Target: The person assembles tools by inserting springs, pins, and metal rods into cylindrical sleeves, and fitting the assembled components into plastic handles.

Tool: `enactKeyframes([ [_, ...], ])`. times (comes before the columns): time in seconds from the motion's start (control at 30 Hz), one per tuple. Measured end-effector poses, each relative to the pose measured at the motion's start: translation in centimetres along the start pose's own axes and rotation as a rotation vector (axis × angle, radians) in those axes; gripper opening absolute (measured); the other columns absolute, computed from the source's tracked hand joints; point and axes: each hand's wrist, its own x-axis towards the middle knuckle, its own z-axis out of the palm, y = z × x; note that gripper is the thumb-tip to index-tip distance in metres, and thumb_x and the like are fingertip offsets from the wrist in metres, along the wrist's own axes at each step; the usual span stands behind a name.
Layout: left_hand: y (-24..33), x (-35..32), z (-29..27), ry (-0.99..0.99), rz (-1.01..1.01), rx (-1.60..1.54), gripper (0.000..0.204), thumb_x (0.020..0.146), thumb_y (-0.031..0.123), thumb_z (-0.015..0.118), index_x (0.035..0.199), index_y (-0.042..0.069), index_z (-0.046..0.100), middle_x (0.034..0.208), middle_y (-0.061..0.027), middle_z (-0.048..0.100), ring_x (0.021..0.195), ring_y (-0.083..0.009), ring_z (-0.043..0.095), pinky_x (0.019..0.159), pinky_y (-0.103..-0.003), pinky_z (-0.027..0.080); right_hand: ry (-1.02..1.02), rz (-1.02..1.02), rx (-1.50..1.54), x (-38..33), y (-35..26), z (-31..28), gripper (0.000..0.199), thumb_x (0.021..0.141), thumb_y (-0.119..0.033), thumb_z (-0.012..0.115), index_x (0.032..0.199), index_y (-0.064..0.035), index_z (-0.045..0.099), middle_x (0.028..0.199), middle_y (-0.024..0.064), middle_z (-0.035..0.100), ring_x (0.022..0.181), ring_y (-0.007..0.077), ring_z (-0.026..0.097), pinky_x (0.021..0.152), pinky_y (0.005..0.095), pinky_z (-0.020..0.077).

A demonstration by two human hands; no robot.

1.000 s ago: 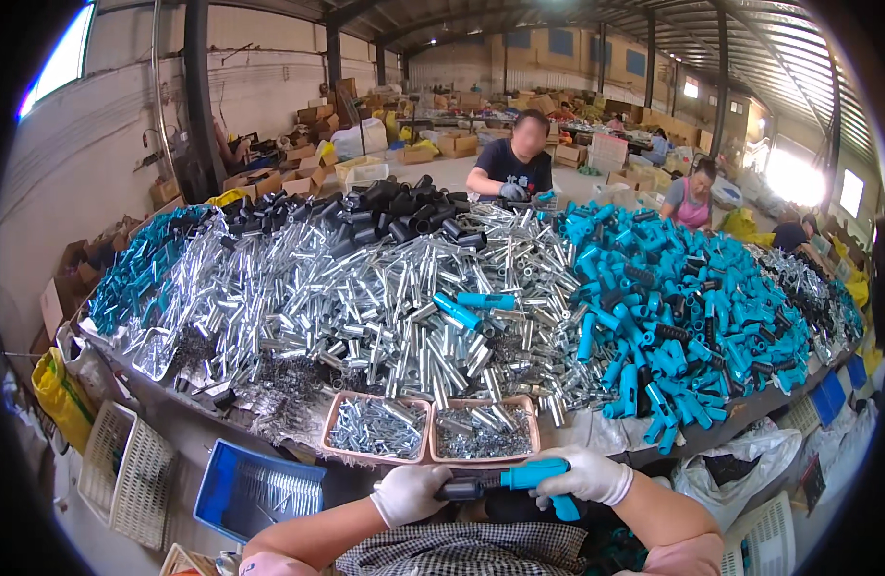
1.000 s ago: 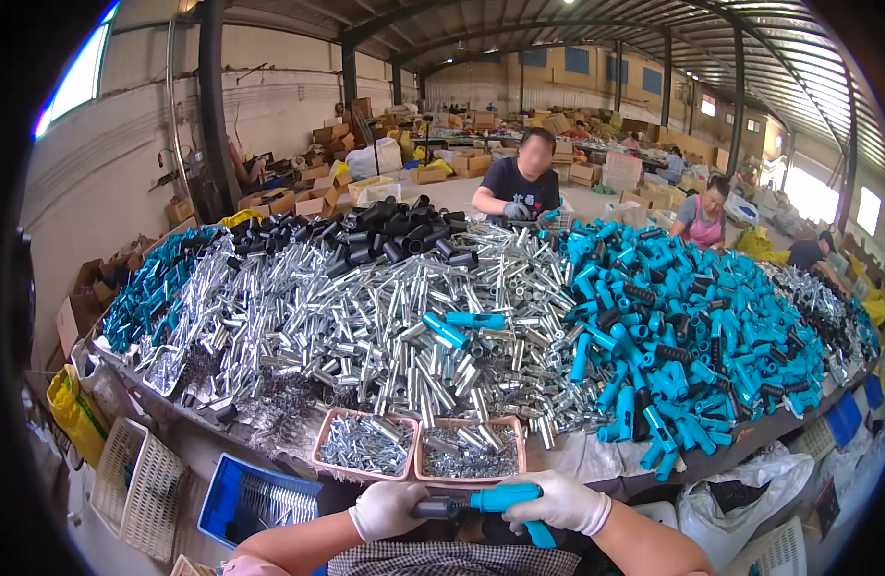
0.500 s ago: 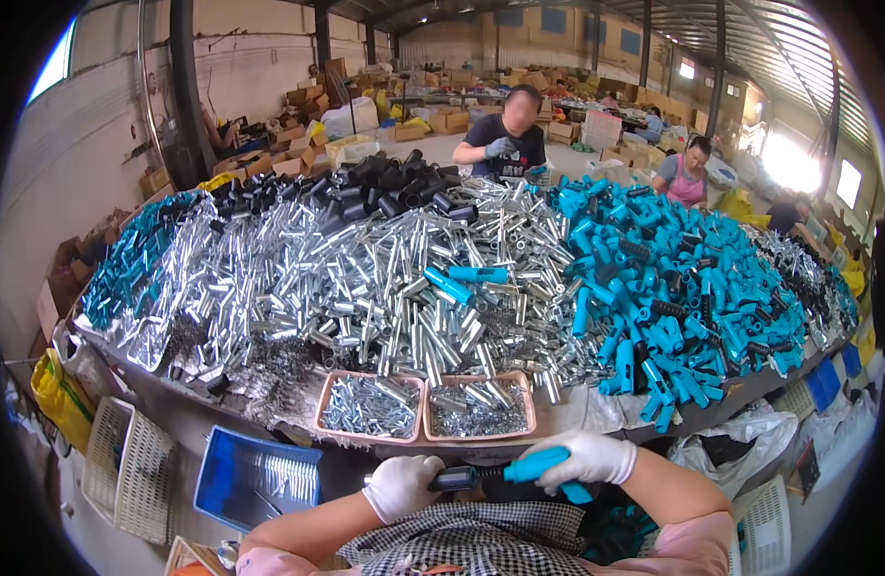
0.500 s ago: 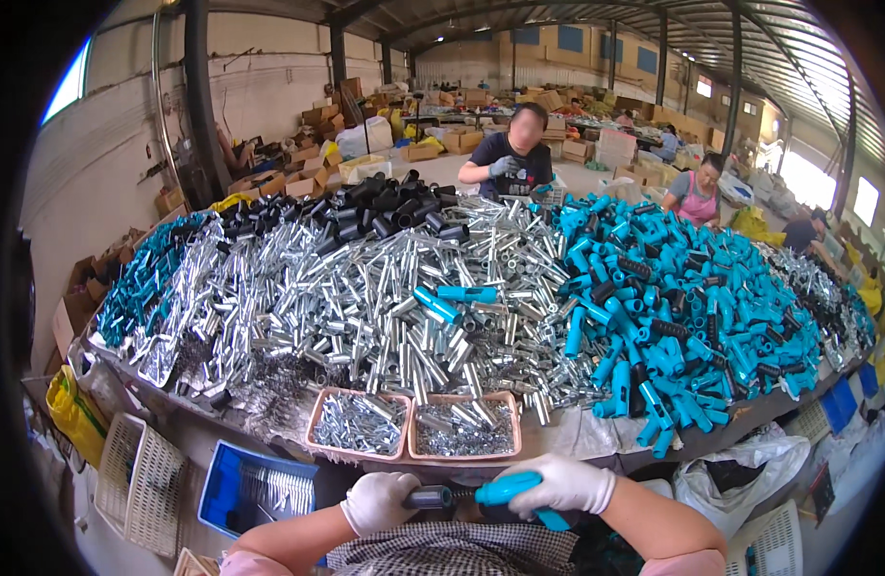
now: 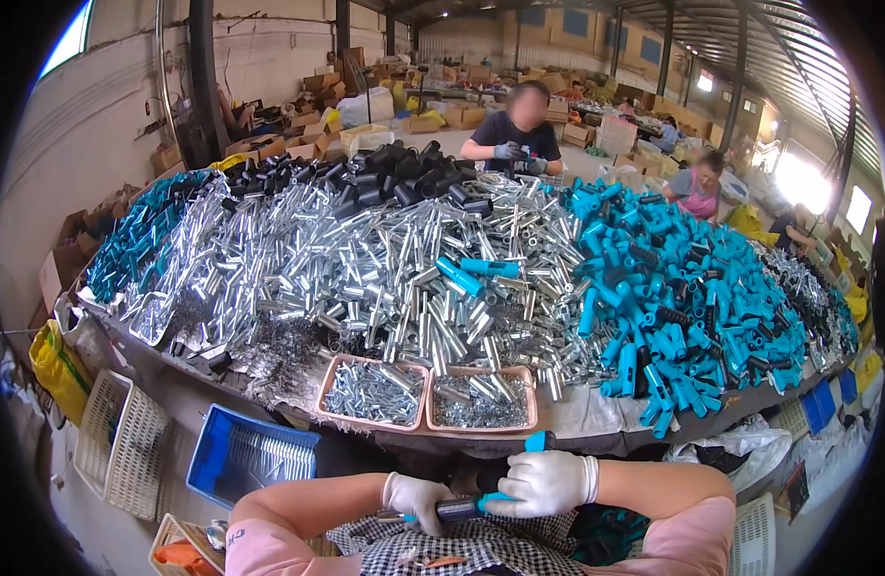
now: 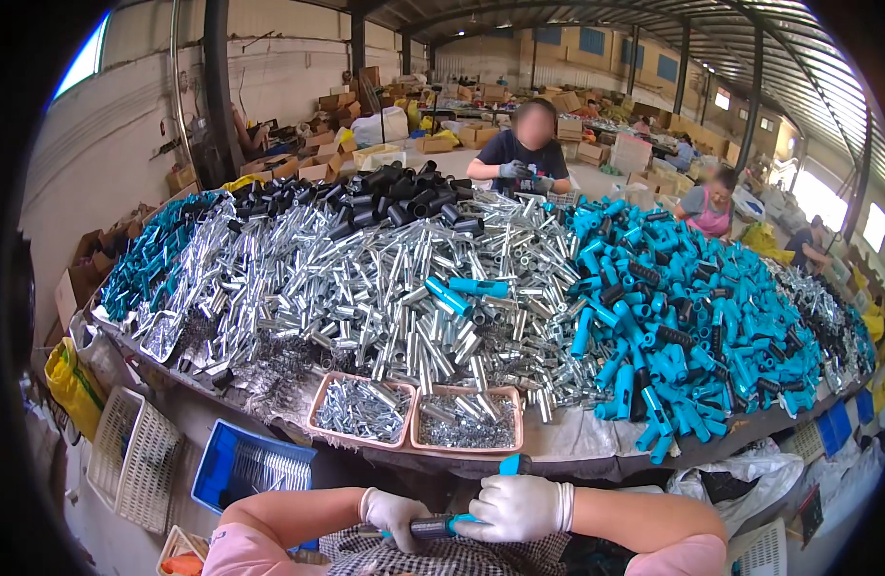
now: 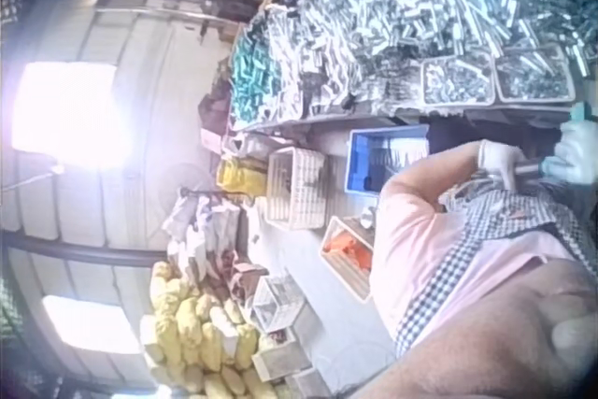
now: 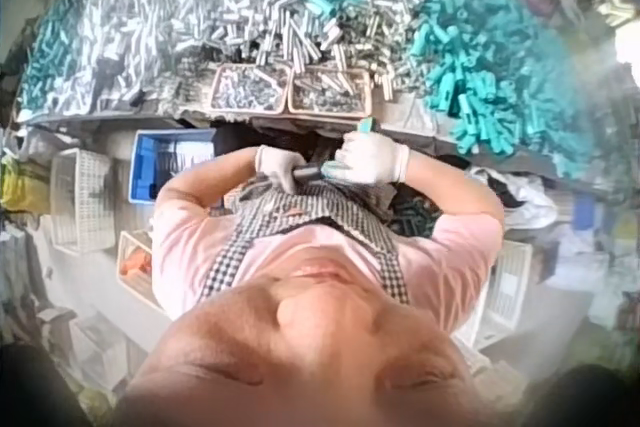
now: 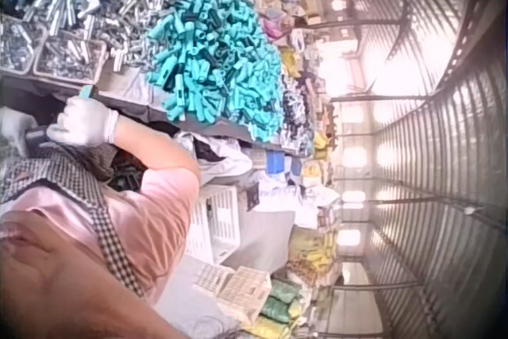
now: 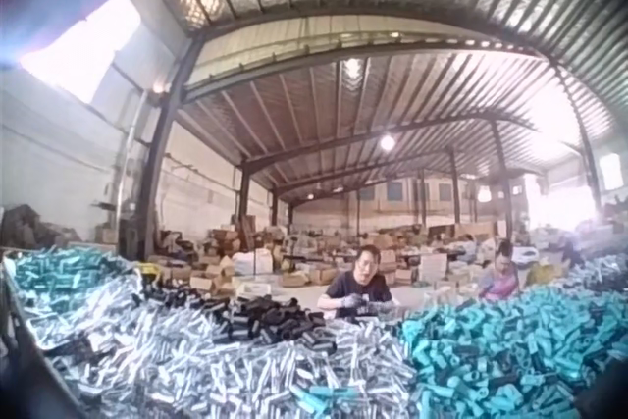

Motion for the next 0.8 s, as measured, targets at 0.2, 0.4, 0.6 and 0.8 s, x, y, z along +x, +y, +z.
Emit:
enactKeyframes([
  [0.2,1.7,-1.2,1.4,0.774,0.029,0.827,0.03,0.075,0.025,0.072,0.099,0.007,0.068,0.076,-0.0186,0.068,0.074,-0.0359,0.068,0.068,-0.045,0.054,-0.167,0.684,0.528,-0.3,-1.0,1.4,0.036,0.083,-0.014,0.064,0.118,-0.0153,0.064,0.08,0.0074,0.065,0.072,0.0278,0.067,0.064,0.0402,0.054],
  [0.4,3.3,-3.0,-0.1,1.202,-0.118,1.334,0.027,0.071,0.024,0.073,0.092,0.01,0.064,0.077,-0.0119,0.066,0.07,-0.0324,0.069,0.061,-0.045,0.055,0.577,1.315,2.235,-0.3,-1.3,5.0,0.042,0.099,-0.025,0.054,0.131,0.0017,0.054,0.102,0.0154,0.067,0.079,0.0233,0.068,0.073,0.0375,0.058],
  [0.6,0.3,-2.7,0.1,1.214,0.007,1.034,0.025,0.076,0.021,0.069,0.097,0.007,0.064,0.08,-0.0153,0.068,0.073,-0.0348,0.069,0.068,-0.047,0.054,0.832,0.831,0.566,2.5,-4.4,1.0,0.055,0.082,-0.014,0.064,0.134,0.002,0.054,0.134,0.0237,0.058,0.137,0.0387,0.046,0.116,0.0402,0.0283],
  [0.8,0.7,-1.8,2.1,1.433,0.365,0.833,0.018,0.075,0.02,0.074,0.089,0.01,0.068,0.077,-0.0138,0.067,0.069,-0.0356,0.067,0.062,-0.045,0.054,0.883,1.133,0.665,-0.6,-1.0,2.2,0.039,0.098,-0.013,0.046,0.129,0.0057,0.059,0.128,0.0191,0.064,0.121,0.0271,0.059,0.107,0.0374,0.0411],
])
